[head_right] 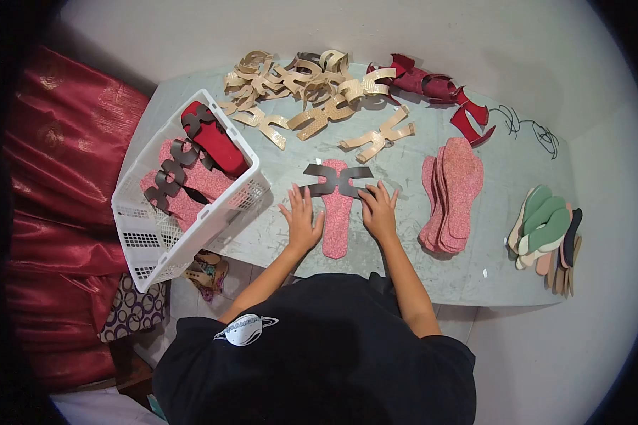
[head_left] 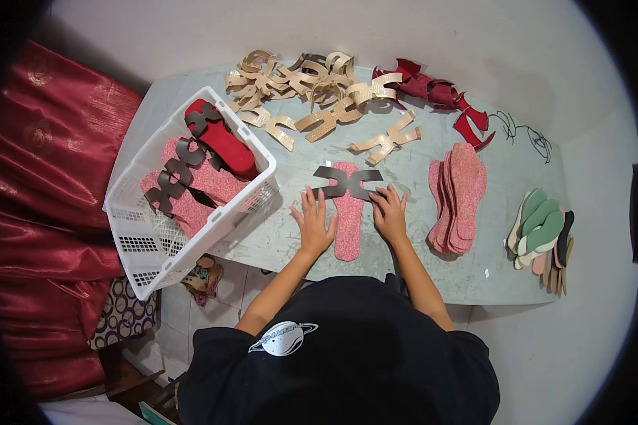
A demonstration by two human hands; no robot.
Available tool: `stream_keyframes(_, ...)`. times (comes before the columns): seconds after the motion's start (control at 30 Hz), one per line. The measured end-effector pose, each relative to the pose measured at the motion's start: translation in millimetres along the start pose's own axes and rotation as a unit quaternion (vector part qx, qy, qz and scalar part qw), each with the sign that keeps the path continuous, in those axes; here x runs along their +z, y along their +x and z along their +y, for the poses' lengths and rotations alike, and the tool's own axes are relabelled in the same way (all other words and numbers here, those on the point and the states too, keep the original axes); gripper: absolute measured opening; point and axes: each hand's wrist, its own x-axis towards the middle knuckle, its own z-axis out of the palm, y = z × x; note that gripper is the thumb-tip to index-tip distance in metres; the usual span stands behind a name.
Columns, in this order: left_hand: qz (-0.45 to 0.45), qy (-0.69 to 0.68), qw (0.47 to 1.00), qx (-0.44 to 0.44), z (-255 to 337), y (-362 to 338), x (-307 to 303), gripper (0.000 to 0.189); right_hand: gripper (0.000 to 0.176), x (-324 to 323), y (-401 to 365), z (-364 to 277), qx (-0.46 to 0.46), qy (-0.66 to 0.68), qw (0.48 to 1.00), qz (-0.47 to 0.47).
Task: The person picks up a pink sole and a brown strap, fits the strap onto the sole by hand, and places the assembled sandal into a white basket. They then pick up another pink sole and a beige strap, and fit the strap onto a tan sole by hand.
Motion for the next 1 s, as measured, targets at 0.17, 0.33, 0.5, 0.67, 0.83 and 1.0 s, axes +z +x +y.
stream_keyframes(0.17, -0.067, -0.056, 0.992, 0.092, 5, 11, -2, 0.072, 0.026, 0, 2, 0, -0.01, -0.008, 1.0, -0.014)
stream_keyframes(0.33, -0.064, -0.09, 0.984, 0.141, 6, 44, 11, 0.059, 0.028, 1, 3, 1, -0.001, 0.0, 1.0, -0.025)
stream_keyframes(0.5, -0.072, 0.025, 0.985, 0.157, 9, 67, 25, 0.063, 0.028, 1, 3, 2, -0.003, 0.007, 1.0, -0.025)
stream_keyframes(0.67, -0.071, 0.134, 0.984, 0.094, 12, 62, 26, 0.073, 0.031, 0, 4, 2, 0.003, 0.022, 0.999, -0.037)
stream_keyframes(0.83, -0.038, 0.069, 0.996, 0.028, 0, 52, 30, 0.071, 0.031, 3, 5, 4, -0.015, 0.02, 0.999, -0.026)
stream_keyframes(1.0, -0.017, 0.07, 0.997, 0.029, -2, 49, 29, 0.067, 0.032, 2, 7, 3, -0.018, 0.016, 0.999, -0.037)
